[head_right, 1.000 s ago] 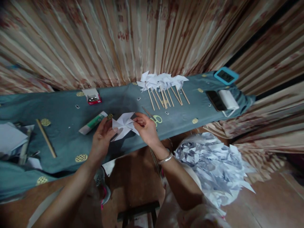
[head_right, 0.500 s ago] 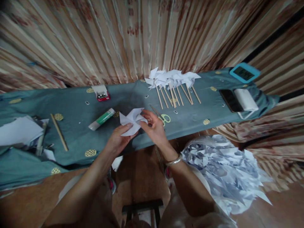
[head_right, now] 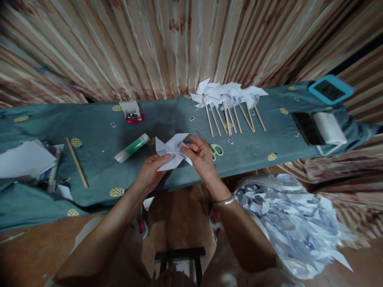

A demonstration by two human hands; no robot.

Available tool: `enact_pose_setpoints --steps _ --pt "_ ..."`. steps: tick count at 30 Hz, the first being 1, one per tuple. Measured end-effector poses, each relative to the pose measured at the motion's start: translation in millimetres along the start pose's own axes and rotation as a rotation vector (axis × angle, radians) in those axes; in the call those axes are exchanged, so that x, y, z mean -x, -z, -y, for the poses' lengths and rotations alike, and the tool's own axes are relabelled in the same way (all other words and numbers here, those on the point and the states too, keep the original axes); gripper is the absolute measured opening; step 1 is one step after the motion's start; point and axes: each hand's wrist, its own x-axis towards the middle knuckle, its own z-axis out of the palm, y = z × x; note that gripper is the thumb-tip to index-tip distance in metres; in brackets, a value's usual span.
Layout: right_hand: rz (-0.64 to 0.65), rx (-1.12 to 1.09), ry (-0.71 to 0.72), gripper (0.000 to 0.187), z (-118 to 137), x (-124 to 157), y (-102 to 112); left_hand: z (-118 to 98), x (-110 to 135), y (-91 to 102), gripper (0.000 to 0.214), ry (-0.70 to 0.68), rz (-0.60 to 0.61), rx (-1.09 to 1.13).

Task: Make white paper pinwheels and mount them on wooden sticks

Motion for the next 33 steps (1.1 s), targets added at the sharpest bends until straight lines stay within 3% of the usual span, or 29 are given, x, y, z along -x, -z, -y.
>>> enact_pose_setpoints --steps 5,16,22,33 --pt "0.004 -0.031 -0.032 0.049 -1.2 -5.1 -6.4 -6.7 -4.4 7.5 0.035 0.014 0.011 -0.071" --pt "0.095 -0.022 -0.054 0.047 -4.8 -9.2 -18.4 -2.6 -10.9 9.8 0.025 -0.145 -0.249 -0.19" --pt "0.141 -0.057 -0.086 0.051 -3.9 -7.0 -20.6 -2.8 -10.3 10.5 0.029 -0.152 -0.267 -0.257" --pt "0.139 -0.052 -0.065 0.046 -10.7 -6.8 -17.4 -3.5 -8.8 6.7 0.026 -0.135 -0.25 -0.187"
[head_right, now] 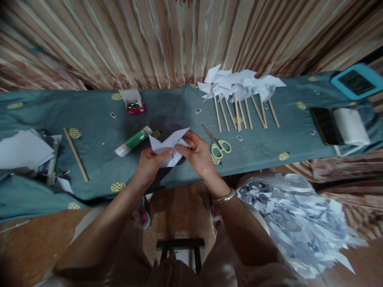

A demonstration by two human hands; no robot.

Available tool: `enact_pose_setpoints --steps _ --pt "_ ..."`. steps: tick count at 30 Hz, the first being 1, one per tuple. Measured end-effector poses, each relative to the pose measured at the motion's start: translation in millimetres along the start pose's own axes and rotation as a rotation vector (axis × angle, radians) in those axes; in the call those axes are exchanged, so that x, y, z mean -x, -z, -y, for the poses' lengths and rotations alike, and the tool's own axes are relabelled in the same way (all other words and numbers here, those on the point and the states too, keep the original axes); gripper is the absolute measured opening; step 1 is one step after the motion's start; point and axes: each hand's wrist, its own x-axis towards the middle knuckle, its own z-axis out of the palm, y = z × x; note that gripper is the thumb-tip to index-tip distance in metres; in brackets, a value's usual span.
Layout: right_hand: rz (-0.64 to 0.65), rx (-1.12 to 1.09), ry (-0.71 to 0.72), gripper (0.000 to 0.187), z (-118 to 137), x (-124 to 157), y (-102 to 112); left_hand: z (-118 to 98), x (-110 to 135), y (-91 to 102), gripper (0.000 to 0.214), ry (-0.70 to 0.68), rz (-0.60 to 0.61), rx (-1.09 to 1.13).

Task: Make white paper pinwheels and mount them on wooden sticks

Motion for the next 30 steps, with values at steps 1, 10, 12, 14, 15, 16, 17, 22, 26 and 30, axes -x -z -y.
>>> enact_pose_setpoints --steps 1,10,12,14,15,16,17,22,26,30 --pt "-0.004 0.003 0.001 0.045 -0.7 0.0 0.1 0.3 0.2 0.2 0.026 0.001 -0.005 0.004" --pt "-0.027 0.001 0.017 0.044 -1.6 1.6 -3.4 2.4 0.8 2.3 0.026 0.005 -0.011 -0.004" --pt "-0.03 -0.013 0.028 0.045 -1.1 2.3 -5.2 3.1 0.6 3.4 0.025 -0.011 -0.031 -0.024" --pt "-0.031 -0.022 0.035 0.047 -0.1 3.2 -7.2 3.4 0.5 4.5 0.023 -0.028 -0.05 -0.034" --pt "-0.031 -0.024 0.035 0.047 0.5 3.7 -7.9 3.4 0.6 5.0 0.022 -0.032 -0.053 -0.032" --pt "-0.033 -0.025 0.035 0.048 1.2 4.2 -8.4 3.3 0.8 5.5 0.022 -0.033 -0.055 -0.027" --pt "-0.033 -0.025 0.036 0.048 1.7 4.6 -8.5 3.2 0.9 5.9 0.022 -0.033 -0.055 -0.02" --pt "-0.026 0.004 0.061 0.042 2.9 5.0 -3.5 2.8 1.4 9.3 0.023 -0.037 -0.059 0.01" --pt "-0.054 0.086 0.089 0.04 3.2 2.7 3.3 1.8 2.1 13.0 0.023 -0.038 -0.07 0.014" --pt "-0.119 0.118 0.173 0.04 7.9 0.7 8.4 -1.0 4.2 14.7 0.024 -0.033 -0.053 0.028"
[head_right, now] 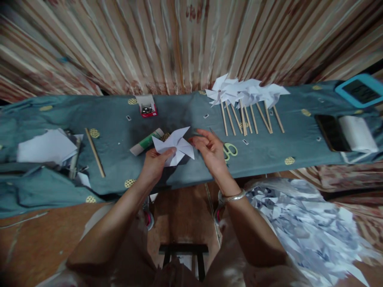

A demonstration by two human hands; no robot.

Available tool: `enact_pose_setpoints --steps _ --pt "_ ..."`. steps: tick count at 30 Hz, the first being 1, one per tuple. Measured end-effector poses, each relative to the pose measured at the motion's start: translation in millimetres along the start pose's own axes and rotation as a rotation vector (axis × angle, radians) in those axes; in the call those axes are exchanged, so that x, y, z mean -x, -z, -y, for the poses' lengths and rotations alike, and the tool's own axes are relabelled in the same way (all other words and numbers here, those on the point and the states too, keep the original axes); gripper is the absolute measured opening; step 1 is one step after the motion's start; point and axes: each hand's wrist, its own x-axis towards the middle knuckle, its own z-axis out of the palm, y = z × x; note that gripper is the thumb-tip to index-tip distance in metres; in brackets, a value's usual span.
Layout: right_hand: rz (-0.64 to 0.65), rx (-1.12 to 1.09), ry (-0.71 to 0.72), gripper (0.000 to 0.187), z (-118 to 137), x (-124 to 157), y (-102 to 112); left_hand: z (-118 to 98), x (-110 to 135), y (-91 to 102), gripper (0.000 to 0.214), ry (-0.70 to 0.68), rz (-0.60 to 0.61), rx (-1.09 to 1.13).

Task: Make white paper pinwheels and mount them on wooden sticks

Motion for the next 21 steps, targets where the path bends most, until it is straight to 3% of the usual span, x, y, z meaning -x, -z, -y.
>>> enact_pose_setpoints --steps 7,16,21 --pt "-0.1 0.046 0.143 0.03 24.9 3.3 -12.1 -3.8 2.1 5.3 0.027 0.002 0.009 0.056" --pt "0.087 0.133 0.27 0.024 57.0 11.4 -71.6 -3.4 4.4 15.5 0.024 0.002 0.017 0.068" --pt "0.125 0.122 0.324 0.021 63.3 -4.3 -84.2 -0.8 7.2 16.8 0.024 0.005 0.048 0.086"
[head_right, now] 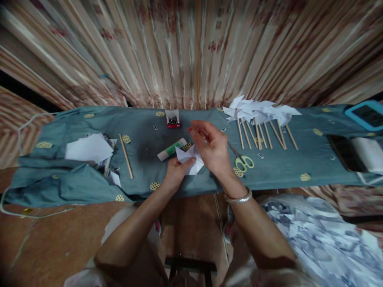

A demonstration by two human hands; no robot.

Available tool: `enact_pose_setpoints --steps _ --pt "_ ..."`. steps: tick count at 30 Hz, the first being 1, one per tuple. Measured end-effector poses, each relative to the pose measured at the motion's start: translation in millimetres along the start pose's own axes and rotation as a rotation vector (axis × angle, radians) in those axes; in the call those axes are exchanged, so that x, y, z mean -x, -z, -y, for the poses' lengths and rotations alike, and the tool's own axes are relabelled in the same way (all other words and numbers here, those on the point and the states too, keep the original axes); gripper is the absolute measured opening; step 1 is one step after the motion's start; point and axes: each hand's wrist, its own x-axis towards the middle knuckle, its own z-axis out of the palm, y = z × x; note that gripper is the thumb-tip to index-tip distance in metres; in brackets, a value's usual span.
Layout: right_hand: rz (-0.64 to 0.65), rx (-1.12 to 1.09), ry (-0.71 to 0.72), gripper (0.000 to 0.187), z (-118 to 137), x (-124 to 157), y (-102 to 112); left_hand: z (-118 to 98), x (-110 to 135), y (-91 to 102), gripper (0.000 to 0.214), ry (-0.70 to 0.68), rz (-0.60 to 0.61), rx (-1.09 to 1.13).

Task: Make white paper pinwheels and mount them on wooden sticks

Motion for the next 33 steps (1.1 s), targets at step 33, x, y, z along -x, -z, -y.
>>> enact_pose_setpoints --steps 33 --pt "0.73 1.248 0.393 0.014 -94.2 -149.2 -76.5 1.1 9.3 6.7 0.037 0.07 0.026 0.035"
